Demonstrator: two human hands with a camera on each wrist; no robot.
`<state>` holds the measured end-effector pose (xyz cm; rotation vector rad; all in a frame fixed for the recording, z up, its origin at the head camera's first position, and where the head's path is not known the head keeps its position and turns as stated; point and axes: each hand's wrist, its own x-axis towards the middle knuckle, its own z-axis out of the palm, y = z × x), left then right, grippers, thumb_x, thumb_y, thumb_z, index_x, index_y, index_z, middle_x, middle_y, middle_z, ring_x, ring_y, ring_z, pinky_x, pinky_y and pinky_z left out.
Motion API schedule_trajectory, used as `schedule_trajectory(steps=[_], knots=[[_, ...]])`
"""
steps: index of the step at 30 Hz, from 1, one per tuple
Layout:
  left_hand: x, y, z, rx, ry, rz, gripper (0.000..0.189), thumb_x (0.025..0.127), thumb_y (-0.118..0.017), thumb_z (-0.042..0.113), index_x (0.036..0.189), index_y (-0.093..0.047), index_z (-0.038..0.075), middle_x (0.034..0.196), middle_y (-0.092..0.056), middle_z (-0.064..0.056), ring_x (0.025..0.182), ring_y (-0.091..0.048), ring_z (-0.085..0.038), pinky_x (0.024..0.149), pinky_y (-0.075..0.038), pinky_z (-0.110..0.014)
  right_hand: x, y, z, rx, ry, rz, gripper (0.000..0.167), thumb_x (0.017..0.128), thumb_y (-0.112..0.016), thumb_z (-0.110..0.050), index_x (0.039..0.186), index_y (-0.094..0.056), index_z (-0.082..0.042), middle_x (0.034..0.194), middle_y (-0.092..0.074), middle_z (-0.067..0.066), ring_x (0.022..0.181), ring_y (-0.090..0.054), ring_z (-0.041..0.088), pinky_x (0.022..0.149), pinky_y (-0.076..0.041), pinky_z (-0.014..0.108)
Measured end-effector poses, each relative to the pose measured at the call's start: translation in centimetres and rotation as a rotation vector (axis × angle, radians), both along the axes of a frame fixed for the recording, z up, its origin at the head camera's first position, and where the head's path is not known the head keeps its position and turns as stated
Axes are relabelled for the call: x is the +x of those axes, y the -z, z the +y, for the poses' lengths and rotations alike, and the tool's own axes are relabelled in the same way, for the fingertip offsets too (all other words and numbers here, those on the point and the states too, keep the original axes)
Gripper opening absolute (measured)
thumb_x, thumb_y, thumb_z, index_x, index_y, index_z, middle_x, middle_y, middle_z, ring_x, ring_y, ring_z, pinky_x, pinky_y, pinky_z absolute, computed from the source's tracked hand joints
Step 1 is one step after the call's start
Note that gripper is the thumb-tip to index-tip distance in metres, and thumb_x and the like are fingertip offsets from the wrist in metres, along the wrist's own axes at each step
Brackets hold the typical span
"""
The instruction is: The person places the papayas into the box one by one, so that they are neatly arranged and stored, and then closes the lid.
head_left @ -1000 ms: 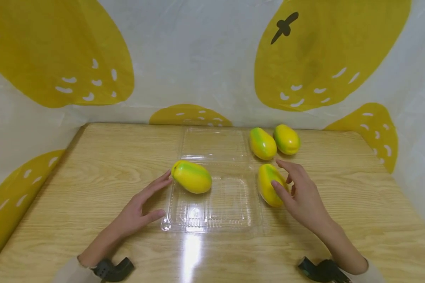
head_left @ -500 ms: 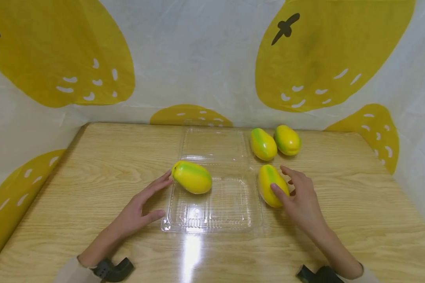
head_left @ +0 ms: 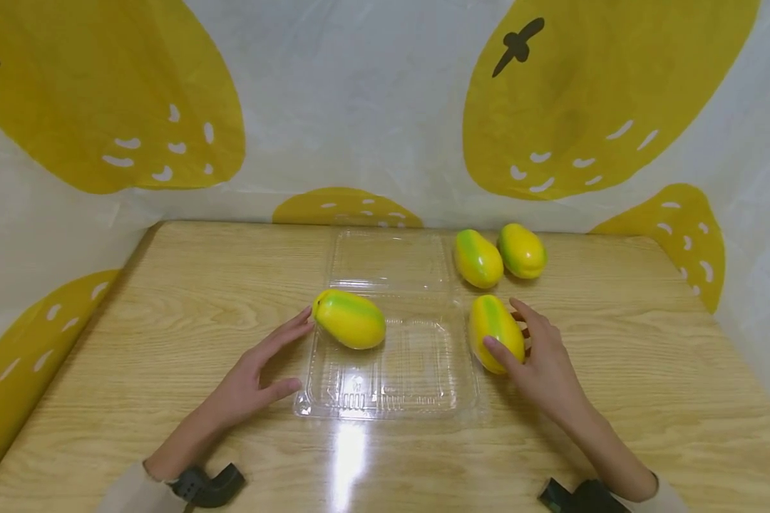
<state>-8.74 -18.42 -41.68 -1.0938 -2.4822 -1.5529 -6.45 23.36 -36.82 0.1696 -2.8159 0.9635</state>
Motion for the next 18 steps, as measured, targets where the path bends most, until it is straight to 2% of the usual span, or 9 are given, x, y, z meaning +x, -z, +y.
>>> schedule_trajectory(steps=[4,10,15,18], knots=[[-0.05,-0.06,0.03,0.013,0.007,0.014,0.072,0.082,-0.071,0.008,0.147,-0.038,0.010,0.157,-0.022,-0.009,0.142,-0.022,-0.029,0.113,-0.015,-0.025,0.08,-0.16,0.03,-0.003,0.001,-0.031,0.069,0.094,-0.061,-0.034,0.146,-0.031,0.000,0.127,-0.047,0.024,0.099,-0.051,0.033,0.075,-0.048,0.044],[-0.01,-0.03,-0.01,0.001,-0.001,0.010,0.073,0.082,-0.071,0.009,0.147,-0.038,0.012,0.157,-0.022,-0.008,0.142,-0.021,-0.028,0.114,-0.015,-0.026,0.14,-0.33,0.23,-0.002,0.003,-0.081,0.068,0.096,-0.056,-0.037,0.146,-0.030,-0.001,0.133,-0.043,0.025,0.110,-0.048,0.037,0.082,-0.046,0.049],[0.01,0.01,-0.05,-0.023,-0.012,-0.012,0.073,0.083,-0.071,0.011,0.148,-0.037,0.015,0.157,-0.021,-0.007,0.143,-0.021,-0.027,0.114,-0.015,-0.034,0.20,-0.53,0.42,-0.010,-0.009,-0.140,0.068,0.098,-0.052,-0.040,0.148,-0.028,-0.001,0.143,-0.035,0.027,0.126,-0.038,0.044,0.097,-0.035,0.061],[-0.02,-0.03,-0.03,-0.030,-0.016,-0.020,0.073,0.083,-0.071,0.011,0.148,-0.037,0.015,0.157,-0.021,-0.007,0.143,-0.020,-0.027,0.114,-0.015,-0.038,0.17,-0.87,0.50,-0.004,-0.016,-0.163,0.069,0.098,-0.051,-0.041,0.149,-0.025,-0.001,0.146,-0.032,0.027,0.129,-0.034,0.046,0.100,-0.031,0.063]])
